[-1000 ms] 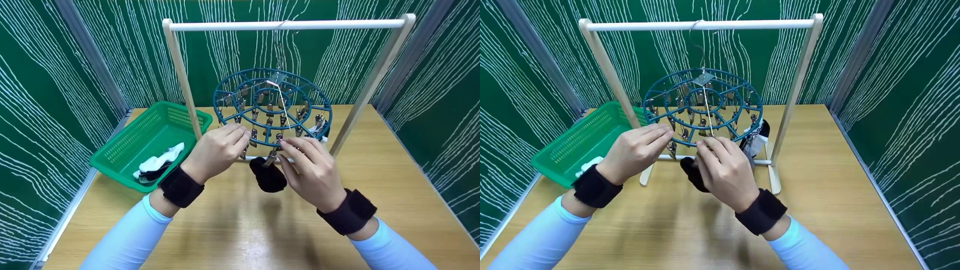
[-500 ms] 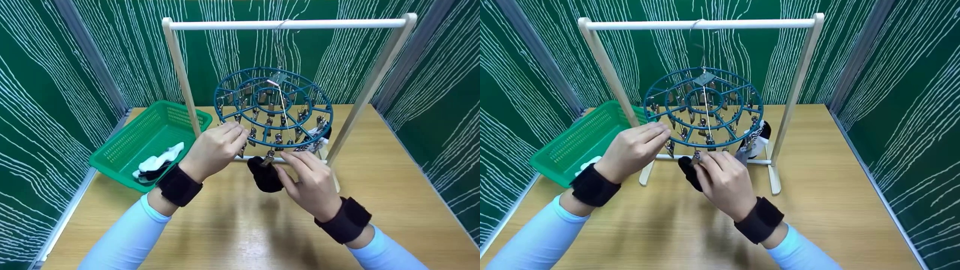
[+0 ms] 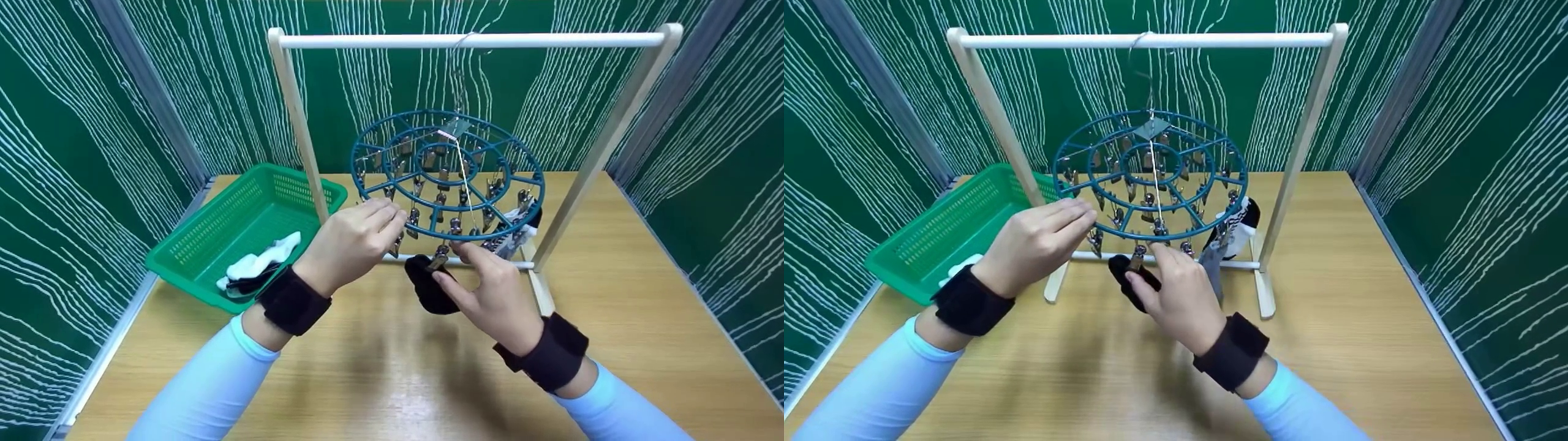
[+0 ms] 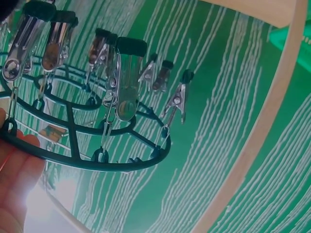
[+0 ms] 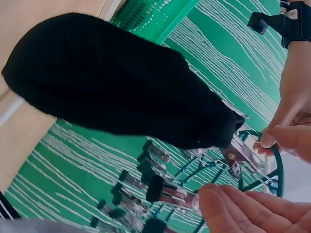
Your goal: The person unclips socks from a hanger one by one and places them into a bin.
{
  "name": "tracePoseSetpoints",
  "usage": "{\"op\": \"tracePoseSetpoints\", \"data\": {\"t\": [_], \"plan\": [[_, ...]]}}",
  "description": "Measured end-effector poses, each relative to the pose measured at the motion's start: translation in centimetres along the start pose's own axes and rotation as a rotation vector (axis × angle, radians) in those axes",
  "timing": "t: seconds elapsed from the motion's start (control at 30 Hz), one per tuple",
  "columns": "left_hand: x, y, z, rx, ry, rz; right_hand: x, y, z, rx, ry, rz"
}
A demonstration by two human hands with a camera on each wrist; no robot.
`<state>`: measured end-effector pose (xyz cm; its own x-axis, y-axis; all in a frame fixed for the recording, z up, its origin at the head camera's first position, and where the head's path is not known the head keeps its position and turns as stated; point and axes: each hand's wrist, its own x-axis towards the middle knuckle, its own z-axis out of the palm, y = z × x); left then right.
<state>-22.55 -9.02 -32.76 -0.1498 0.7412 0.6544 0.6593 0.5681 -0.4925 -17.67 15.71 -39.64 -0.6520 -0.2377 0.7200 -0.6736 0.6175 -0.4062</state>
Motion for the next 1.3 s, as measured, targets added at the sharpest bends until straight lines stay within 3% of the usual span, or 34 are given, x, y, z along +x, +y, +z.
{"op": "tracePoseSetpoints", "data": {"t": [0.3,0.63,0.87,1.07,1.17,1.3], "plan": [[0.0,0.0,0.1,-0.003,0.017,-0.005,1.2,0.5,0.7,0.153,-0.078,0.147],[-0.4,0.2,0.4,-0.028,0.037,-0.039,1.6,0.8,0.8,0.173,-0.05,0.154],[-1.3,0.8,0.2,-0.117,0.171,-0.08,1.6,0.8,0.8,0.157,-0.031,0.127],[-2.5,2.3,0.3,-0.231,0.288,-0.061,1.6,0.9,0.7,0.155,-0.034,0.119],[-3.5,3.4,1.0,-0.288,0.266,-0.065,1.6,0.9,0.5,0.148,-0.034,0.122],[-4.9,4.7,2.5,-0.357,0.176,-0.116,1.6,0.9,0.3,0.143,-0.041,0.136]]}}
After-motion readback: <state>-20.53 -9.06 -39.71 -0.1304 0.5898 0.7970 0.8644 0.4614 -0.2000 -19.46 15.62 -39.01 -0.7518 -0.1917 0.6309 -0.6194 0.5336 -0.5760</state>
